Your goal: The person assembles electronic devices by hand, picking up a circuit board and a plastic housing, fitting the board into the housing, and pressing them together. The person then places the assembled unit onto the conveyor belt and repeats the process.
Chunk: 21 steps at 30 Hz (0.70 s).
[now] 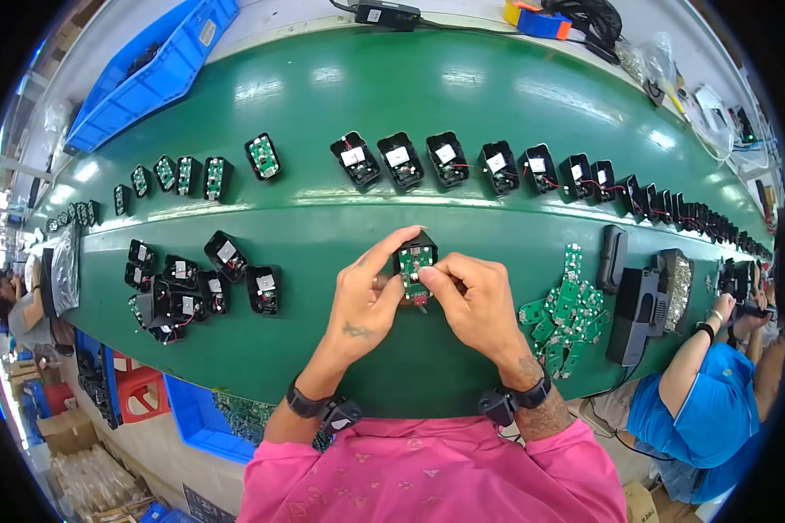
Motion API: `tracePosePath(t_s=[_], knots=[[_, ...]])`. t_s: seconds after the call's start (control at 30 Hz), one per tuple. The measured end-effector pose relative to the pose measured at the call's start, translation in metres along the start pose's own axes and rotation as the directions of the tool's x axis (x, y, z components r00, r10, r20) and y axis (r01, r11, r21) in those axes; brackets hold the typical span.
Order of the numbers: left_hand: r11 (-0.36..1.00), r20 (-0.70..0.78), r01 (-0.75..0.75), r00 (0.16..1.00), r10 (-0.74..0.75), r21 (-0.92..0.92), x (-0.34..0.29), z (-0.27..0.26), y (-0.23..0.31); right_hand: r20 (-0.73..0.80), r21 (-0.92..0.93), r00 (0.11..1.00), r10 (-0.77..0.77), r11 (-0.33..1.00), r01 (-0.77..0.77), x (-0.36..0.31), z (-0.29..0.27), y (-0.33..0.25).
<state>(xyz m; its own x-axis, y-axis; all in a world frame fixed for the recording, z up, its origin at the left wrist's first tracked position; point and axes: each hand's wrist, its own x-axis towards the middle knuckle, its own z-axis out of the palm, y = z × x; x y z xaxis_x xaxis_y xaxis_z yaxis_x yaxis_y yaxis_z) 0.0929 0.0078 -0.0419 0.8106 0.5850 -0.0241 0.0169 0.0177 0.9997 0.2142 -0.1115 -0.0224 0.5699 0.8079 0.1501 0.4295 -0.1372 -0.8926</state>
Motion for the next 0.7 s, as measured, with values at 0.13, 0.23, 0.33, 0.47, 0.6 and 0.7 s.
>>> tracePosePath(t_s=[0.13,0.23,0.33,0.47,0.6,0.7], knots=[[0.975,0.054,0.049,0.998,-0.038,-0.219,-0.003,0.0,0.01,-0.034,-0.06,0.999,0.039,0.997,-0.041,-0.003,0.0,0.002],[0.973,0.061,0.145,0.989,-0.136,-0.182,0.001,0.001,0.009,-0.079,-0.129,0.997,0.002,0.992,-0.012,-0.003,0.004,0.006],[0.968,0.049,0.152,0.988,-0.145,-0.199,0.001,0.0,0.003,-0.052,-0.076,0.998,0.035,0.996,-0.039,0.0,0.008,0.002],[0.971,0.005,0.109,0.994,-0.111,-0.213,0.0,0.005,0.0,-0.002,0.104,0.999,0.05,0.993,-0.049,0.0,0.017,0.005],[0.98,-0.077,0.054,0.995,-0.07,-0.192,-0.002,0.01,0.0,0.035,0.156,0.993,0.11,0.981,-0.114,-0.001,0.023,0.01],[0.993,-0.129,0.036,0.99,-0.05,-0.114,0.006,0.004,0.001,0.018,0.277,0.99,0.137,0.951,-0.137,0.005,0.032,0.012]])
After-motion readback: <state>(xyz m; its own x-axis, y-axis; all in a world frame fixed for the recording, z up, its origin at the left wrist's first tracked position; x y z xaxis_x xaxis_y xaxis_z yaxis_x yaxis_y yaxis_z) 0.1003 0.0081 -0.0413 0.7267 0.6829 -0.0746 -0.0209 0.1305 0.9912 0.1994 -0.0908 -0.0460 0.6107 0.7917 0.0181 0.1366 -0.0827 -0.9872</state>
